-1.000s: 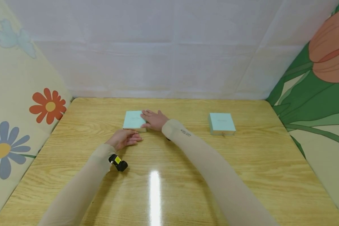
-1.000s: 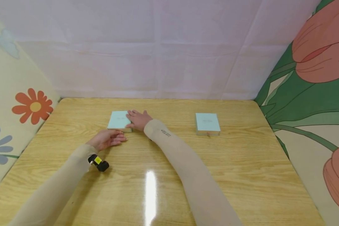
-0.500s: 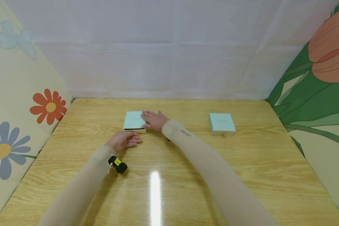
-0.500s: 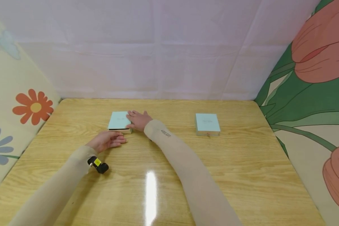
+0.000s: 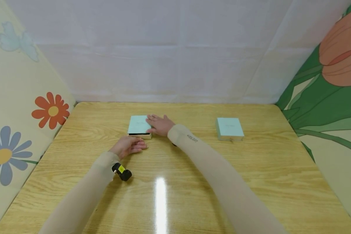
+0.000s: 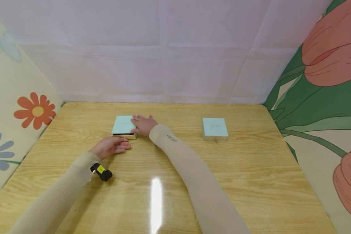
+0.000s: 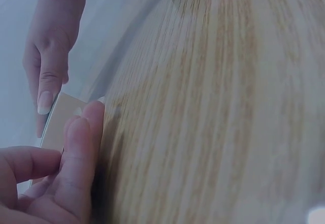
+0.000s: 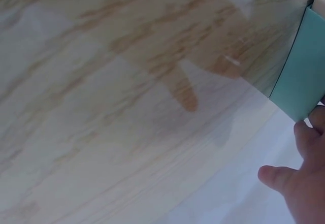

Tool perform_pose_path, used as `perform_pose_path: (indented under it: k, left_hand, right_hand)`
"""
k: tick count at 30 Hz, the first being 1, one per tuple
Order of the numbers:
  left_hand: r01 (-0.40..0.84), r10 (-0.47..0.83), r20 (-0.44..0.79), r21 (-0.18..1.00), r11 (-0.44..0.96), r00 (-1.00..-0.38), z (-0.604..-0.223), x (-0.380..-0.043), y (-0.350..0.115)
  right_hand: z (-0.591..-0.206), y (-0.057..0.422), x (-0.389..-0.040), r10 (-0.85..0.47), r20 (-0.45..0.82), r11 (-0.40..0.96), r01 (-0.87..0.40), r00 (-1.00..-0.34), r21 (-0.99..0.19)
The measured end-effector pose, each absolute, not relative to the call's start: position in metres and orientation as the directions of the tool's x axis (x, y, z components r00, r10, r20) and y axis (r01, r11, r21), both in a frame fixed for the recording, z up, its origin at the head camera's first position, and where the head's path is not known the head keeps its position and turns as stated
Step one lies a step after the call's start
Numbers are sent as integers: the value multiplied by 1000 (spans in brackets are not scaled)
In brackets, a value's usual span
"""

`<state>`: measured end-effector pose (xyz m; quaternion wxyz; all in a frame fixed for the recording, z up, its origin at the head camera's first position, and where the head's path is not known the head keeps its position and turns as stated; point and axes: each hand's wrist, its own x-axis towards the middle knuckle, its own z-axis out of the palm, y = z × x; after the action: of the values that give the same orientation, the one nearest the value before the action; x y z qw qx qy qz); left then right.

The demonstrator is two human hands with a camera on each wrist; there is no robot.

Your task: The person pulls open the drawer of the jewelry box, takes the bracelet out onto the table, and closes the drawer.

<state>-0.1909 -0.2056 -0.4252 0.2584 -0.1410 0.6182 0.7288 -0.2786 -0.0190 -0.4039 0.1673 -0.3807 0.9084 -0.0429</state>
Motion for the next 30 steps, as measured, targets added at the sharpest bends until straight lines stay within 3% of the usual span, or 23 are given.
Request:
perform_pose_path:
  k: [30]
  left_hand:
    - [-563, 213, -535, 821, -100, -818, -426, -185, -207]
  right_hand:
    - [-404, -18, -277, -715, -262, 698, -684, -648, -211]
